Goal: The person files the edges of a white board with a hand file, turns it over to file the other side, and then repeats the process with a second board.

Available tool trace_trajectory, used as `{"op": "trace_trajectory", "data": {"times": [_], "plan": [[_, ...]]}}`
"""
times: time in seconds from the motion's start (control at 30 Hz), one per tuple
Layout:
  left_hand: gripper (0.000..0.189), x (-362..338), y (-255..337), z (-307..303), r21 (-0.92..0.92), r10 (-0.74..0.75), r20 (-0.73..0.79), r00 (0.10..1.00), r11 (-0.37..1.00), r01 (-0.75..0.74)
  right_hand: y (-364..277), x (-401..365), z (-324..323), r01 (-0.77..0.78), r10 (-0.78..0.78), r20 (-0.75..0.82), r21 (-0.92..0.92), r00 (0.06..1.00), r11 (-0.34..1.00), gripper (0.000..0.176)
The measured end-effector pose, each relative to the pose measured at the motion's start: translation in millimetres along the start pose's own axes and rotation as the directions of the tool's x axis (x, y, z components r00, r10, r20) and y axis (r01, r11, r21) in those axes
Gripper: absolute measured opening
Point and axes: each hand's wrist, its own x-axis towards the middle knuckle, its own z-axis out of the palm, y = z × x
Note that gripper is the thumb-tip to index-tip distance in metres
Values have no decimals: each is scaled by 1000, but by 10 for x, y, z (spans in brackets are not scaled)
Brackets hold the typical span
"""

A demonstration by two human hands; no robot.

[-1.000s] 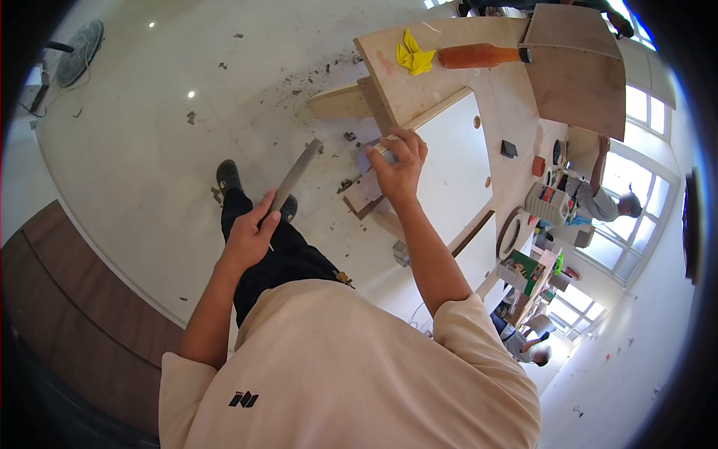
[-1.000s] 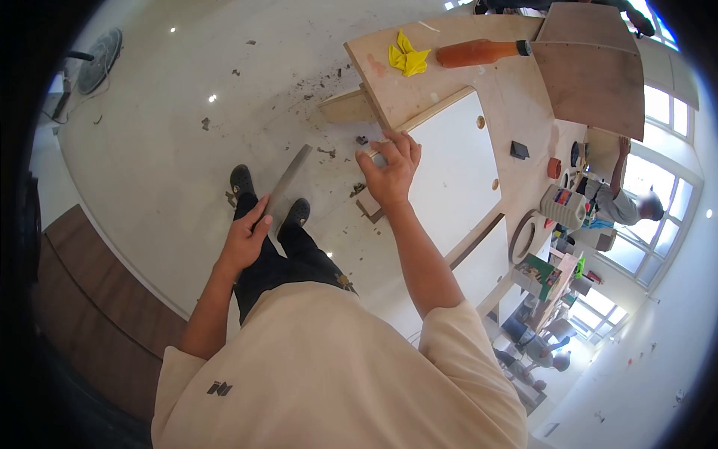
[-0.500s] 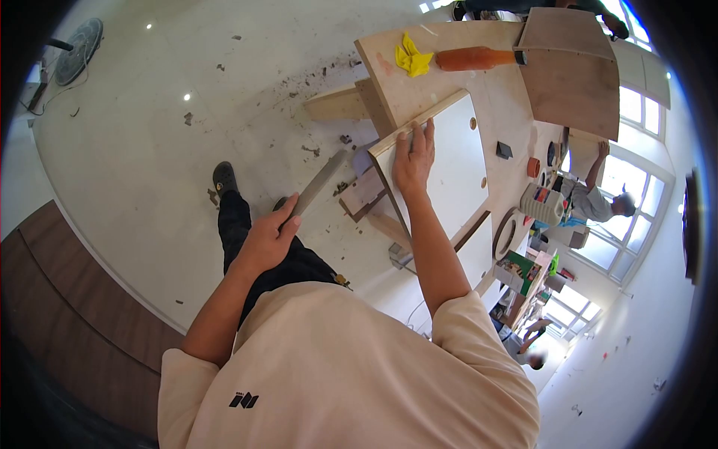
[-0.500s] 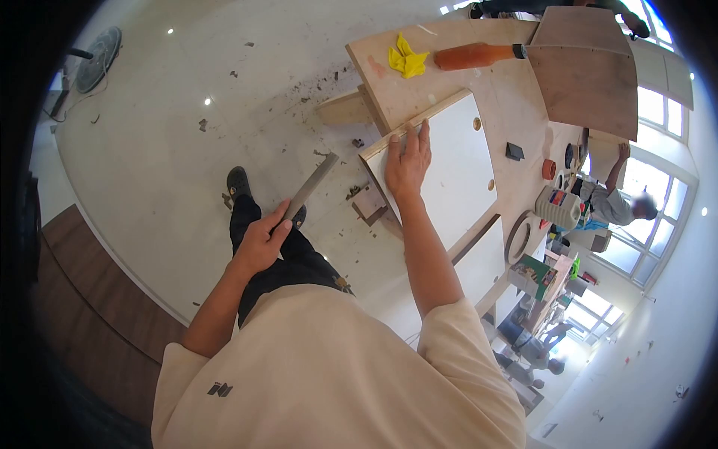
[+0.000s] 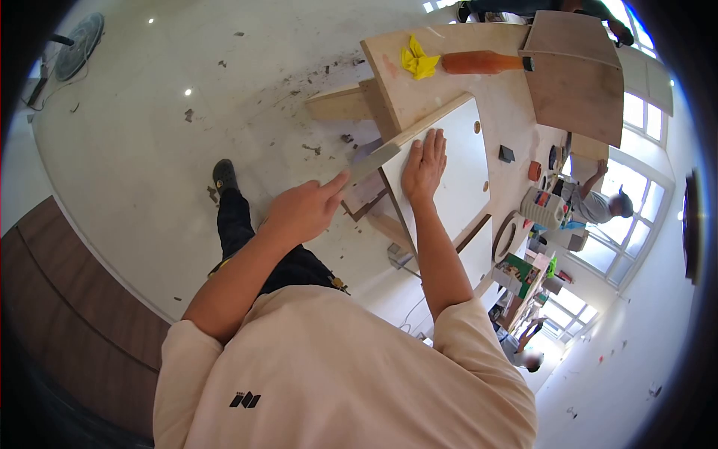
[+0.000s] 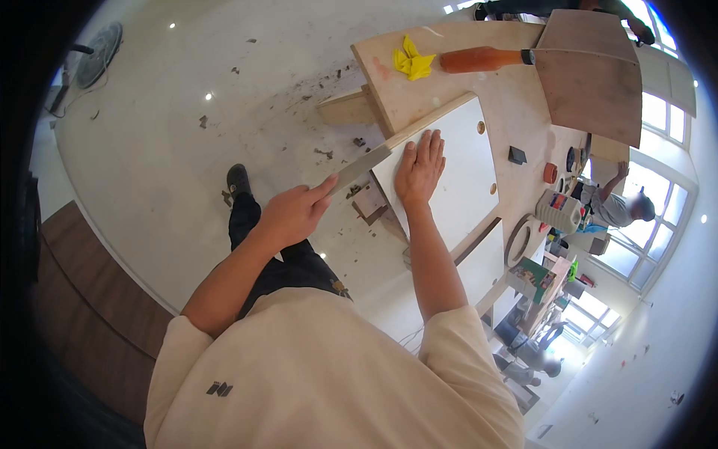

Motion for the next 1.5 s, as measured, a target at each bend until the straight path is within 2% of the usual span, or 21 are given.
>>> {"op": "trace_trajectory", "data": {"times": [0.07,0.17,0.2,0.27,0.37,0.47,0.57,0.67,0.77,0.87,0.97,1.07,1.17,1.27,1.37,1.5], "plan": [[44,197,55,111,-4,28,-54,998,1000,-28,-1,-20,11,0,0,0,4,1000,1000,63],[44,258,-98,264,-127,99,-136,986,985,-117,28,-1,8,23,-23,0,-16,1000,1000,65],[45,242,-218,317,-308,47,-122,991,948,-83,30,-14,13,29,-29,-3,-25,1000,999,66],[45,154,-513,358,-625,-44,-67,997,781,-7,21,-4,37,39,-40,-10,-38,999,999,67],[46,-10,-497,61,-605,-108,131,986,779,166,-12,-18,19,71,-71,11,-68,997,995,67],[45,-27,-535,122,-595,-50,156,986,793,135,-23,-38,-34,107,-101,58,-99,993,989,66],[44,-35,-550,131,-582,-48,173,984,801,141,-47,-42,-44,103,-96,85,-80,992,991,64],[44,13,-602,284,-566,72,-24,997,821,-73,-64,-49,-45,89,-84,84,-64,993,994,63],[44,277,-382,69,-520,-9,183,983,848,105,-67,-60,-40,81,-75,88,-70,993,994,62],[44,302,-414,17,-599,-24,186,982,790,132,-66,-24,-31,92,-86,90,-73,992,993,61],[43,85,-522,-43,-557,-66,201,977,813,170,-65,-39,-28,92,-86,91,-67,992,993,61],[43,8,-452,58,-595,-35,176,984,793,135,-59,-42,-18,97,-92,83,-58,992,994,61],[44,242,-306,92,-535,-27,155,988,838,107,-79,-52,-35,94,-90,77,-57,993,994,61],[44,393,-420,144,-576,-2,162,987,812,96,-94,-24,-47,96,-91,76,-61,993,994,60],[43,222,-592,0,-562,-45,174,984,816,136,-65,-33,-17,102,-96,79,-62,992,993,60],[43,105,-495,-17,-554,-3,188,982,825,109,-83,-38,-22,101,-97,80,-56,992,993,59]]}}
